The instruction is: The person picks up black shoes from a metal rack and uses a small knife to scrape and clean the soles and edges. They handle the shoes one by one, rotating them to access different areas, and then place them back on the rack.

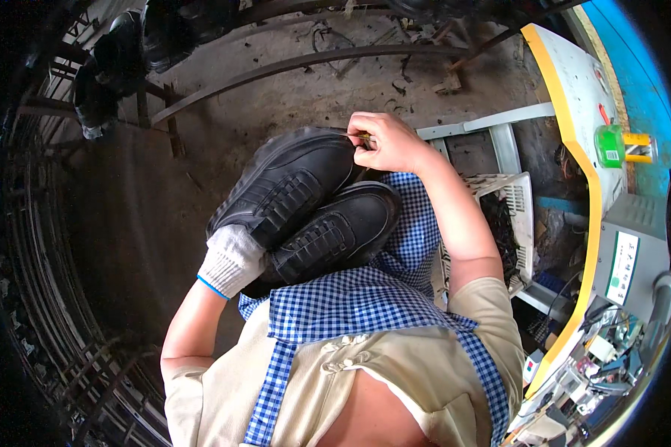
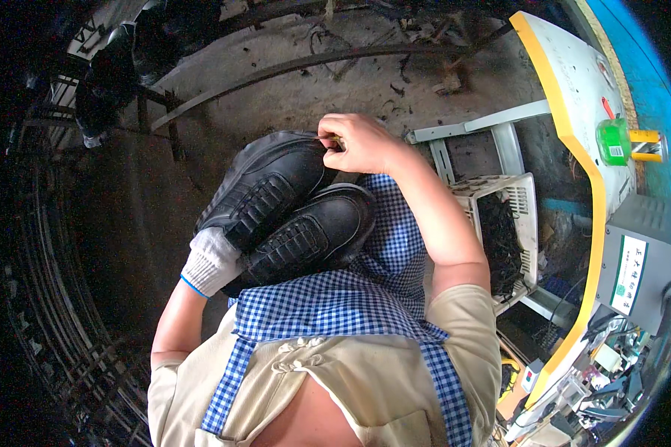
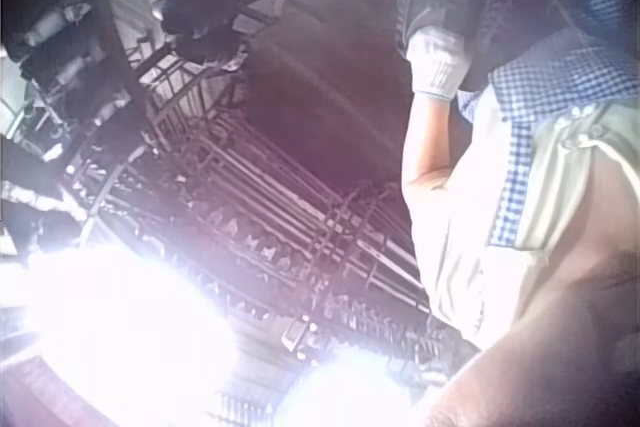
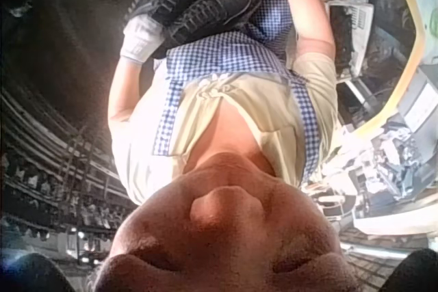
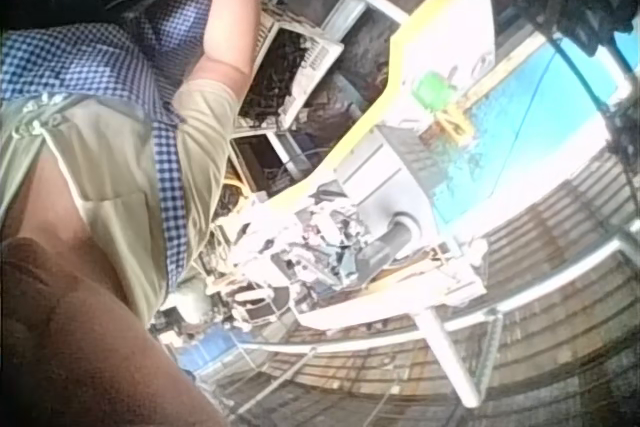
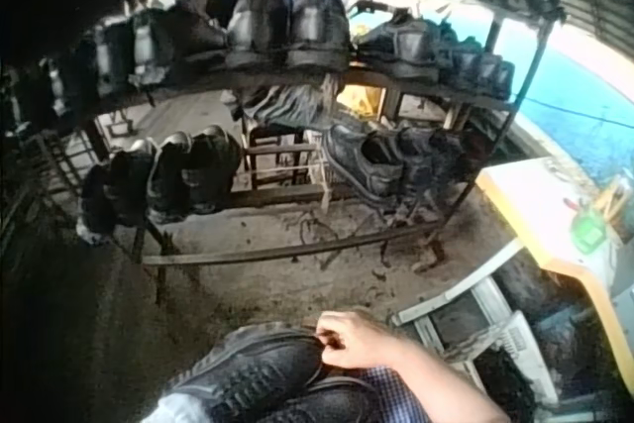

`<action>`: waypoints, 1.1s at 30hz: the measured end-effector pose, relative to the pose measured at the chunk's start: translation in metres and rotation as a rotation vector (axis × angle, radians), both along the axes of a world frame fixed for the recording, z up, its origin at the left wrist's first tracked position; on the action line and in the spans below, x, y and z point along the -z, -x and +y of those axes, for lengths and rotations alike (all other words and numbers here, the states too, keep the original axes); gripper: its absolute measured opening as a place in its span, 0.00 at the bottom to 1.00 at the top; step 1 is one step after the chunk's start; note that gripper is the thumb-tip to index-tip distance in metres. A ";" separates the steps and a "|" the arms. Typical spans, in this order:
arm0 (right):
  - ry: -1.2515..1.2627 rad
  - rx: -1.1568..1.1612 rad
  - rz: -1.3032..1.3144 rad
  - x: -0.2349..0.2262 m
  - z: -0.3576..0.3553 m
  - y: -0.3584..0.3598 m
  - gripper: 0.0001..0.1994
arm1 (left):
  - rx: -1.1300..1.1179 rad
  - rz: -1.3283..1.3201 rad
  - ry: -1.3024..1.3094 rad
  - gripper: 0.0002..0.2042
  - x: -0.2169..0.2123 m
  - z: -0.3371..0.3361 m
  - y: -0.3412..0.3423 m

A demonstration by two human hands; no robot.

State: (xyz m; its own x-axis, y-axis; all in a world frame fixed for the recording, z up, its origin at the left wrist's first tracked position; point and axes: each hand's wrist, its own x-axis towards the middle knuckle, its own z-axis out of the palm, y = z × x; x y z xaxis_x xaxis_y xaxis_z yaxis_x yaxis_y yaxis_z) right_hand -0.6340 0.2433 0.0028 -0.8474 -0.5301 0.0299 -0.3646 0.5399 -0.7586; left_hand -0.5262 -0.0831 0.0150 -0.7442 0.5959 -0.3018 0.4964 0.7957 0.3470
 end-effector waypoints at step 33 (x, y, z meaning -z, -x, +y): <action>0.495 0.197 -0.059 0.034 0.003 -0.026 0.09 | -0.014 -0.005 -0.018 0.17 0.012 -0.007 0.001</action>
State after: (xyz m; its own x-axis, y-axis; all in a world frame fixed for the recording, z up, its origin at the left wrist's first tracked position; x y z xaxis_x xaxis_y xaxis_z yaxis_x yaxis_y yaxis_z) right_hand -0.6077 0.2461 -0.0313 -0.9373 -0.2950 0.1855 -0.2416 0.1667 -0.9559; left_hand -0.5270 -0.0899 0.0026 -0.7512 0.5907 -0.2946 0.4833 0.7962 0.3640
